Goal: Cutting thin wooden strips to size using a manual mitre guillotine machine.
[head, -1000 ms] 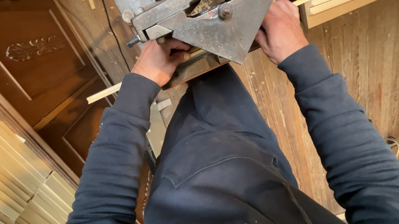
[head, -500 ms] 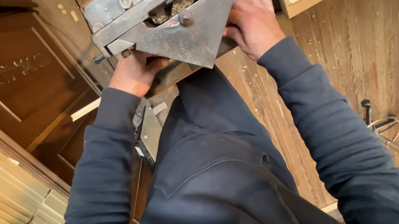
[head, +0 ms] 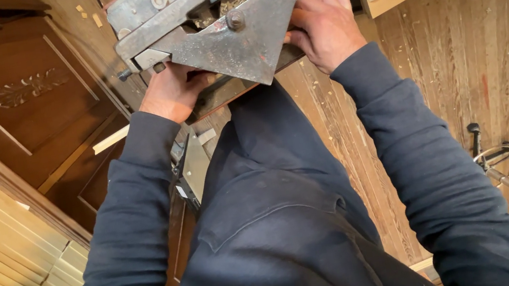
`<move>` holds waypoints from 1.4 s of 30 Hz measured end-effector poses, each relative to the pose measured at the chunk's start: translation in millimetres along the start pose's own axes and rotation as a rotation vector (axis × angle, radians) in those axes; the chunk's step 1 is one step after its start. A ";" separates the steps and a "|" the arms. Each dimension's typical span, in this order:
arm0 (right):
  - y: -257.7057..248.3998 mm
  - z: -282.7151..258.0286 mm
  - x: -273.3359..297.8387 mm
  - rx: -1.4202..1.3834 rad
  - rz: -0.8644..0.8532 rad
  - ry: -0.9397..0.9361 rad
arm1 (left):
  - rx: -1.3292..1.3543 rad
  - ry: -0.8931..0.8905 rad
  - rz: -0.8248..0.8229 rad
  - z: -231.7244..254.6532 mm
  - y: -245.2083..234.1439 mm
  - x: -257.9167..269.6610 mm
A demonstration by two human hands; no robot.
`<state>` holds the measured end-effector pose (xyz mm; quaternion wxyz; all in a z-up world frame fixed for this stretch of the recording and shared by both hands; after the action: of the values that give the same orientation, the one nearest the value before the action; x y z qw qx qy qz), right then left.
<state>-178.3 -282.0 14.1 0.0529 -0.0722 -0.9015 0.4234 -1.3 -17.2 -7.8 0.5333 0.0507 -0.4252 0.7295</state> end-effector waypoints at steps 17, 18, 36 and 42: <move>0.5 -2.8 1.0 -0.008 -0.010 -0.015 | -0.069 0.082 0.086 0.1 1.6 0.3; 1.4 -3.3 0.9 -0.007 -0.008 -0.023 | -0.072 0.059 0.063 0.8 1.0 1.7; 9.5 -6.9 -2.2 0.028 -0.012 -0.053 | -0.422 0.262 0.413 10.6 11.6 24.1; 16.5 -0.6 -0.3 0.037 -0.016 -0.044 | -0.456 0.299 0.456 -4.0 22.0 22.2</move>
<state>-176.5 -271.2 1.7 0.0377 -0.0548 -0.8949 0.4413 -27.2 0.3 -11.1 0.4107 -0.2733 -0.4945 0.7156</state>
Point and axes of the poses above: each hand's wrist, its own x-axis away from the middle knuckle, its own y-axis out of the palm, z = x × y, the point moved 1 cm from there along -x, towards the middle knuckle, and after that the axes turned 7 degrees about -x, right-handed, at the moved point
